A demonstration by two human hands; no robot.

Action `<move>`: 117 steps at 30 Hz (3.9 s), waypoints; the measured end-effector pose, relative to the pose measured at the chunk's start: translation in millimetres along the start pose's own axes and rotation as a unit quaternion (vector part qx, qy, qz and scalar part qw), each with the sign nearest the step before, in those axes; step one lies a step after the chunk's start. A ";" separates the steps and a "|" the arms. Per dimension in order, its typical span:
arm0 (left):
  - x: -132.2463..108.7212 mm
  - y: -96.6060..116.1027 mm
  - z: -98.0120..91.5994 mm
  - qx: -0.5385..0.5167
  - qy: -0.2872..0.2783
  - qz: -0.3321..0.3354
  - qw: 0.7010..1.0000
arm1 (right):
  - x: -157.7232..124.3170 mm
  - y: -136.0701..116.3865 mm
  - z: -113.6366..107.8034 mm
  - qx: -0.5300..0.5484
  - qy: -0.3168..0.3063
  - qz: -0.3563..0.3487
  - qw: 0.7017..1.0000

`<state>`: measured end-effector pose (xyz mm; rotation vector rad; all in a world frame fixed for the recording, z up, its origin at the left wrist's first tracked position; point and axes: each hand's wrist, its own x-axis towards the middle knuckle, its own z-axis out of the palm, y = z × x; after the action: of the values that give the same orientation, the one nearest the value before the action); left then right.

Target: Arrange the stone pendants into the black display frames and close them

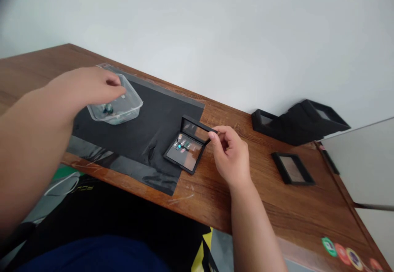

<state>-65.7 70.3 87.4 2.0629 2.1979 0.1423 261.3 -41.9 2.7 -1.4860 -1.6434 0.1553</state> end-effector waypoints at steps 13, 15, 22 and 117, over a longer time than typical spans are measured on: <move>-23.3 -3.5 -11.8 -0.117 0.104 0.050 0.986 | -1.0 0.3 0.8 0.006 -0.003 0.008 1.000; -32.5 7.8 -4.8 -0.169 0.104 0.121 0.973 | -0.8 -0.2 0.8 0.007 -0.004 0.011 1.000; -66.3 49.4 48.1 -0.341 0.087 0.410 0.841 | -0.4 -1.5 -0.5 0.006 -0.012 0.004 1.000; -86.5 79.4 113.7 -0.310 0.042 0.489 0.814 | 0.4 -2.7 -1.5 0.019 -0.012 -0.007 1.000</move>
<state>35.4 -12.8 -10.6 2.4761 0.6856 0.8979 260.3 -43.0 5.5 -1.4481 -1.6610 0.1968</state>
